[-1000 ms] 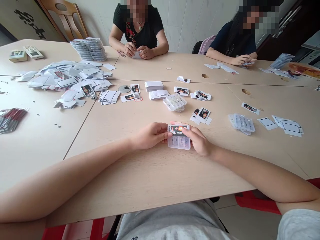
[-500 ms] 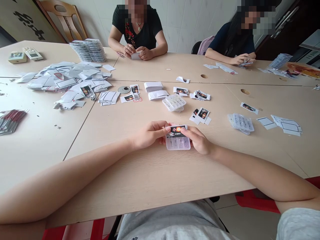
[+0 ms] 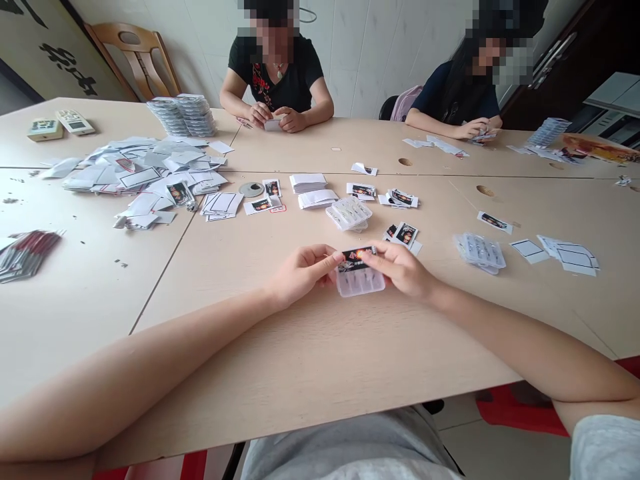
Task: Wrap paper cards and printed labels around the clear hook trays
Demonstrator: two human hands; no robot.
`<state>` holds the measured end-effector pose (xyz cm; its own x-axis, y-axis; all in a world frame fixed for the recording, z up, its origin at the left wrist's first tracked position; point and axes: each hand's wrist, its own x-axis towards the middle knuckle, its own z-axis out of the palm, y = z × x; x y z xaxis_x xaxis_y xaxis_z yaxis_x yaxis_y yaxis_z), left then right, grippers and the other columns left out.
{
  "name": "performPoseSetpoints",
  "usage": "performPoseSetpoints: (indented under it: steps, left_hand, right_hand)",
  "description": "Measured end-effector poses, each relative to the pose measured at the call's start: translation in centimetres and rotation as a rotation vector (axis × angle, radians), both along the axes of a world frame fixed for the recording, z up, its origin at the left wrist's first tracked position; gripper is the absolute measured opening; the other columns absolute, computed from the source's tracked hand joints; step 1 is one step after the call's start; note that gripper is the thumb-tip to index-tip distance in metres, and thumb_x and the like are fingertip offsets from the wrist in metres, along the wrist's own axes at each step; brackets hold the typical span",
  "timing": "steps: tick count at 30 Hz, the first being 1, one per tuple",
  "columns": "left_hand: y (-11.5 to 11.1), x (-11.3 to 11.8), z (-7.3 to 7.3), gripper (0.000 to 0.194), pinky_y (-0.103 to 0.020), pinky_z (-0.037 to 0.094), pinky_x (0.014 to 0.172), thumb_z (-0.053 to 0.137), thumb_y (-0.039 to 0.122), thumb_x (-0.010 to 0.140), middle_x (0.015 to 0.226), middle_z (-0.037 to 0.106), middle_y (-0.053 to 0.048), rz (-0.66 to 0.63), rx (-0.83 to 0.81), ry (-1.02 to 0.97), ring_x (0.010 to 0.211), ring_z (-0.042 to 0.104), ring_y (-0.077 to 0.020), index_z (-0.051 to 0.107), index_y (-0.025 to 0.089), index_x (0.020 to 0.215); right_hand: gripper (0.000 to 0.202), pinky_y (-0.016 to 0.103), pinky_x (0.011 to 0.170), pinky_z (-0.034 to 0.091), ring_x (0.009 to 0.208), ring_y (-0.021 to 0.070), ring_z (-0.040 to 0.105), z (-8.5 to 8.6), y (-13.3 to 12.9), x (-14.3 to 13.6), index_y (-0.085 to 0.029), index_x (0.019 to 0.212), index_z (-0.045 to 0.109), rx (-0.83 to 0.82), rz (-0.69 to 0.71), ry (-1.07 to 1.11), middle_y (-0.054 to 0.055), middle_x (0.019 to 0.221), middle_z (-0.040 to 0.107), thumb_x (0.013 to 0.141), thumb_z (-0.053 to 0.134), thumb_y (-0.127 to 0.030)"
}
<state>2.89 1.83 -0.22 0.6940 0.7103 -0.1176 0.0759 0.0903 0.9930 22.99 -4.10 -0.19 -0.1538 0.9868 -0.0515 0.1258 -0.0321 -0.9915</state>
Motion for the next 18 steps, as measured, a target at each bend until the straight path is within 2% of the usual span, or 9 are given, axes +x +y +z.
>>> performPoseSetpoints:
  steps: [3, 6, 9, 12, 15, 18]
  left_hand:
    - [-0.1, 0.1, 0.2, 0.04, -0.026, 0.043, 0.062, 0.054, 0.052, 0.084, 0.064, 0.061, -0.001, 0.053, -0.07, -0.032, 0.061, 0.054, -0.0117, 0.053, 0.016, 0.1]
    - [-0.1, 0.0, 0.2, 0.035, -0.026, 0.044, 0.062, 0.056, 0.047, 0.083, 0.065, 0.061, -0.001, 0.043, -0.097, -0.028, 0.062, 0.055, -0.0118, 0.052, 0.016, 0.098]
    - [0.0, -0.1, 0.1, 0.028, -0.025, 0.043, 0.061, 0.059, 0.04, 0.082, 0.066, 0.061, 0.0, 0.015, -0.064, 0.01, 0.061, 0.055, -0.0109, 0.052, 0.017, 0.097]
    - [-0.1, -0.2, 0.2, 0.023, -0.025, 0.043, 0.061, 0.059, 0.034, 0.082, 0.067, 0.061, 0.0, 0.002, -0.039, 0.03, 0.061, 0.055, -0.0105, 0.052, 0.017, 0.097]
    - [-0.3, -0.4, 0.2, 0.019, -0.024, 0.042, 0.061, 0.056, 0.029, 0.083, 0.066, 0.059, 0.001, -0.007, -0.041, 0.029, 0.062, 0.054, -0.0101, 0.052, 0.016, 0.096]
    - [-0.3, -0.4, 0.0, 0.016, -0.025, 0.042, 0.063, 0.056, 0.029, 0.083, 0.068, 0.059, 0.001, -0.034, -0.033, 0.032, 0.063, 0.054, -0.01, 0.053, 0.016, 0.093]
  right_hand:
    - [0.031, 0.02, 0.039, 0.027, 0.047, 0.0075, 0.043, 1.7, 3.3, 1.8, -0.019, 0.094, 0.062, 0.102, -0.217, 0.026, 0.001, 0.069, 0.059, 0.081, 0.06, -0.047]
    - [0.024, 0.019, 0.035, 0.019, 0.04, 0.0053, 0.034, 3.3, 9.4, 3.9, -0.017, 0.08, 0.057, 0.104, -0.47, -0.003, -0.001, 0.06, 0.052, 0.082, 0.06, -0.041]
    - [0.023, 0.017, 0.035, 0.017, 0.035, 0.0034, 0.023, 3.9, 16.1, 5.3, -0.018, 0.074, 0.049, -0.043, -0.599, -0.067, -0.007, 0.047, 0.034, 0.086, 0.055, -0.036]
    - [0.021, 0.015, 0.036, 0.023, 0.037, 0.0039, 0.034, 3.4, 20.8, 5.5, -0.017, 0.076, 0.049, -0.119, -0.629, -0.159, -0.005, 0.05, 0.043, 0.087, 0.056, -0.034]
    - [0.019, 0.016, 0.037, 0.029, 0.041, 0.0061, 0.043, 2.6, 22.8, 5.2, -0.015, 0.083, 0.051, -0.139, -0.61, -0.205, 0.0, 0.056, 0.055, 0.091, 0.05, -0.033]
    - [0.018, 0.017, 0.038, 0.028, 0.042, 0.006, 0.042, 2.4, 22.5, 5.4, -0.013, 0.087, 0.054, -0.098, -0.624, -0.279, 0.002, 0.06, 0.058, 0.091, 0.047, -0.029]
